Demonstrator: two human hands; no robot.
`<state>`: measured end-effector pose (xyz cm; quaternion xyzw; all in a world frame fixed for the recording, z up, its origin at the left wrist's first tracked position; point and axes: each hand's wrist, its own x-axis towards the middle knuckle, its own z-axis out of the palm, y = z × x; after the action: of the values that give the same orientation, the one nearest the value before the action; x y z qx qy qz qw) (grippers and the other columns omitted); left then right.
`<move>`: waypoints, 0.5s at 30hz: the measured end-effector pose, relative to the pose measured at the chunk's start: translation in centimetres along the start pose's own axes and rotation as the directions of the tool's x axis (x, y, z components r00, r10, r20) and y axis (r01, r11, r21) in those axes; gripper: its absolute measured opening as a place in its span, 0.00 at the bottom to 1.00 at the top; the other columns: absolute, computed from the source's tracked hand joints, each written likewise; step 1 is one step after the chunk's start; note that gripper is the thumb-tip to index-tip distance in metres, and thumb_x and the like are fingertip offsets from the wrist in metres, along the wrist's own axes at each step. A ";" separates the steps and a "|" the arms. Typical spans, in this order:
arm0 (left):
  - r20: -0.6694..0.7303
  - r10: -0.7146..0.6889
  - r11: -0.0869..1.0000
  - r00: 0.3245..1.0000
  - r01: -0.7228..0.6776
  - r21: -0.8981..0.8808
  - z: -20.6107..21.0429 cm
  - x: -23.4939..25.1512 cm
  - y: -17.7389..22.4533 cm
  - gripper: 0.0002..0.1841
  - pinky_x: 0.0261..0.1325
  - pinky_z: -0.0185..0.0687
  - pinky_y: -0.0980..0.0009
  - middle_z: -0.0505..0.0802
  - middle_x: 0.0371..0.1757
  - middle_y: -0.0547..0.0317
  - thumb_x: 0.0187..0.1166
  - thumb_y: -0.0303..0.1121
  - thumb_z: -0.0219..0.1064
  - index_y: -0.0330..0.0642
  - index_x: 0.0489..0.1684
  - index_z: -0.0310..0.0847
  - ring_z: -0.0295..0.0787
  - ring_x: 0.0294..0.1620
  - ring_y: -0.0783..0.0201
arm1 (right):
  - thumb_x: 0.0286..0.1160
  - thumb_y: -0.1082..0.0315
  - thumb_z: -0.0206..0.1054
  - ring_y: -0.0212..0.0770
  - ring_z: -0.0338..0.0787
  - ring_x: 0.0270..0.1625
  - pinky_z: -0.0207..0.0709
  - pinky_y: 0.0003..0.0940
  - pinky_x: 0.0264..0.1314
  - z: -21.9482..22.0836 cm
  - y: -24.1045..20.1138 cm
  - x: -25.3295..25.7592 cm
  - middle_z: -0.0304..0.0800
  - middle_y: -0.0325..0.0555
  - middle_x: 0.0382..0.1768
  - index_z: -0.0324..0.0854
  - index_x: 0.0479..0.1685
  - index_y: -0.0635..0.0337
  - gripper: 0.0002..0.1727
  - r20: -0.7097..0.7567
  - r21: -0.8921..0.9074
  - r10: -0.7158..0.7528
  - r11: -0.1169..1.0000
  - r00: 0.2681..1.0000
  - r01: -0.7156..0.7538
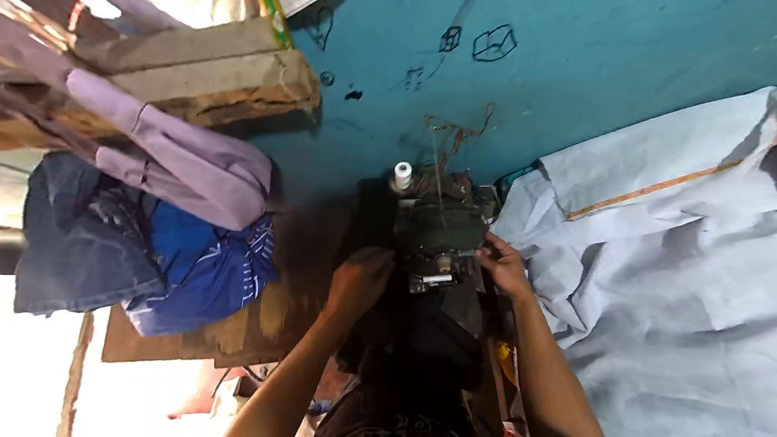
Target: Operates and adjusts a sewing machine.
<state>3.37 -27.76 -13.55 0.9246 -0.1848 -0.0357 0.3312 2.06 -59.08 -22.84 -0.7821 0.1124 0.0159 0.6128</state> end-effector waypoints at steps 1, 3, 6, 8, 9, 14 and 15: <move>0.023 -0.001 1.000 1.000 0.001 0.001 0.8 0.0 -0.3 0.12 0.62 0.87 0.49 0.95 0.57 0.45 0.83 0.34 0.67 0.39 0.54 0.93 0.93 0.60 0.48 | 0.75 0.80 0.66 0.23 0.86 0.47 0.81 0.22 0.55 -0.3 -0.1 0.1 0.88 0.50 0.58 0.73 0.79 0.67 0.29 0.023 -0.026 0.012 1.000 1.000 -0.011; 0.151 -0.073 0.997 0.986 0.073 0.001 1.0 0.3 -0.3 0.16 0.69 0.82 0.47 0.92 0.65 0.48 0.83 0.42 0.68 0.43 0.60 0.92 0.88 0.69 0.48 | 0.79 0.77 0.65 0.28 0.88 0.50 0.82 0.27 0.58 -0.6 -0.1 0.7 0.88 0.52 0.60 0.73 0.79 0.65 0.27 0.045 -0.039 0.050 0.998 0.998 -0.049; 0.323 -0.191 0.981 0.927 0.175 0.080 1.1 0.4 -0.2 0.29 0.83 0.67 0.48 0.80 0.83 0.56 0.80 0.54 0.69 0.50 0.76 0.83 0.73 0.84 0.51 | 0.93 0.61 0.52 0.33 0.90 0.37 0.87 0.35 0.46 -0.2 -0.8 2.0 0.90 0.48 0.41 0.83 0.63 0.67 0.20 0.025 -0.047 0.199 0.979 0.980 -0.197; 0.293 -0.152 0.987 0.944 0.129 0.095 1.7 0.1 -1.0 0.31 0.86 0.64 0.49 0.78 0.84 0.55 0.79 0.56 0.69 0.49 0.77 0.82 0.71 0.86 0.51 | 0.95 0.43 0.32 0.33 0.79 0.22 0.78 0.31 0.29 0.5 -1.4 2.2 0.82 0.43 0.24 0.81 0.45 0.67 0.39 -0.007 -0.091 0.379 0.921 0.925 -0.378; 0.277 -0.121 0.991 0.953 0.098 0.094 1.9 0.0 -1.3 0.31 0.85 0.64 0.48 0.78 0.84 0.54 0.79 0.56 0.68 0.49 0.77 0.82 0.71 0.85 0.50 | 0.92 0.39 0.22 0.32 0.76 0.18 0.74 0.28 0.24 1.0 -1.9 1.4 0.81 0.41 0.21 0.78 0.41 0.66 0.45 -0.014 -0.115 0.430 0.896 0.903 -0.428; 0.320 -0.105 0.991 0.942 0.072 0.112 1.9 0.5 -1.8 0.32 0.87 0.58 0.43 0.73 0.88 0.55 0.81 0.59 0.64 0.52 0.79 0.80 0.67 0.88 0.51 | 0.94 0.57 0.49 0.34 0.86 0.34 0.82 0.35 0.42 7.9 -8.5 -8.1 0.90 0.48 0.35 0.86 0.47 0.73 0.27 -0.108 -0.086 0.263 0.958 0.959 -0.272; 0.298 -0.078 0.992 0.951 0.044 0.120 2.0 0.6 -2.1 0.31 0.86 0.59 0.40 0.74 0.87 0.53 0.80 0.59 0.64 0.51 0.77 0.82 0.68 0.88 0.50 | 0.89 0.61 0.56 0.32 0.89 0.41 0.83 0.32 0.49 9.5 -9.7 -9.1 0.92 0.49 0.41 0.86 0.52 0.73 0.21 -0.059 -0.022 0.243 0.969 0.968 -0.244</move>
<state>4.20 -27.72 -16.39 0.9306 -0.2063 -0.1765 0.2456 -3.87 -46.36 -14.42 -0.7712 0.2243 0.0707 0.5915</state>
